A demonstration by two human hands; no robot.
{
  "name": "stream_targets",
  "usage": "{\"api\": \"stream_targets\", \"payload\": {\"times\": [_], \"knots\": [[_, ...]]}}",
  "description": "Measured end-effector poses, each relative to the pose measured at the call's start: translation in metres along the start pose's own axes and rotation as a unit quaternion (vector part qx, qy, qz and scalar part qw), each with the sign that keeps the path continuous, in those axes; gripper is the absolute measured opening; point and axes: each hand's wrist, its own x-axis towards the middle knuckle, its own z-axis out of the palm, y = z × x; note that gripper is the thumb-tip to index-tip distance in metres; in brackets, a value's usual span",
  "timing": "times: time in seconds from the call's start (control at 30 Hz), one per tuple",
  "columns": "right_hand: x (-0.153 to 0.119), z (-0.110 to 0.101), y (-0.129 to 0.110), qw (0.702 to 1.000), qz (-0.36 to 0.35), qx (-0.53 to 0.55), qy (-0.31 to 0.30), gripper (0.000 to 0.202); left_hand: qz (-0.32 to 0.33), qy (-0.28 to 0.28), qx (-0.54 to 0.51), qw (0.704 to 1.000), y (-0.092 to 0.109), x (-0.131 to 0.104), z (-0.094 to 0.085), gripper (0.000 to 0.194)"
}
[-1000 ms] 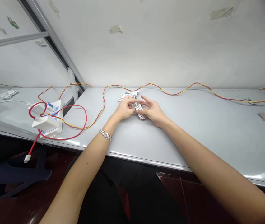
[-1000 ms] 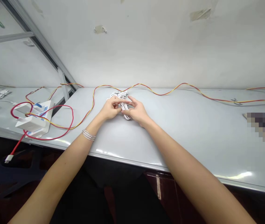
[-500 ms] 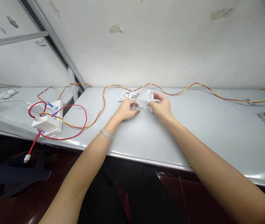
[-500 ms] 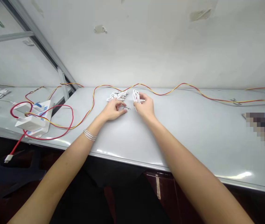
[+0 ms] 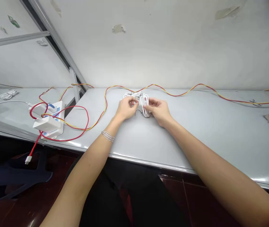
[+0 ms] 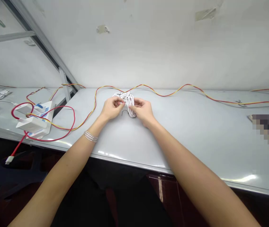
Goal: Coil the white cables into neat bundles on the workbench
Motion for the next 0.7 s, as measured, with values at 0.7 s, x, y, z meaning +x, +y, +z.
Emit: {"api": "stream_targets", "payload": {"times": [0.7], "knots": [[0.006, -0.003, 0.004, 0.997, 0.019, 0.061, 0.032, 0.047, -0.032, 0.048, -0.027, 0.998, 0.0, 0.002, -0.005, 0.013]]}}
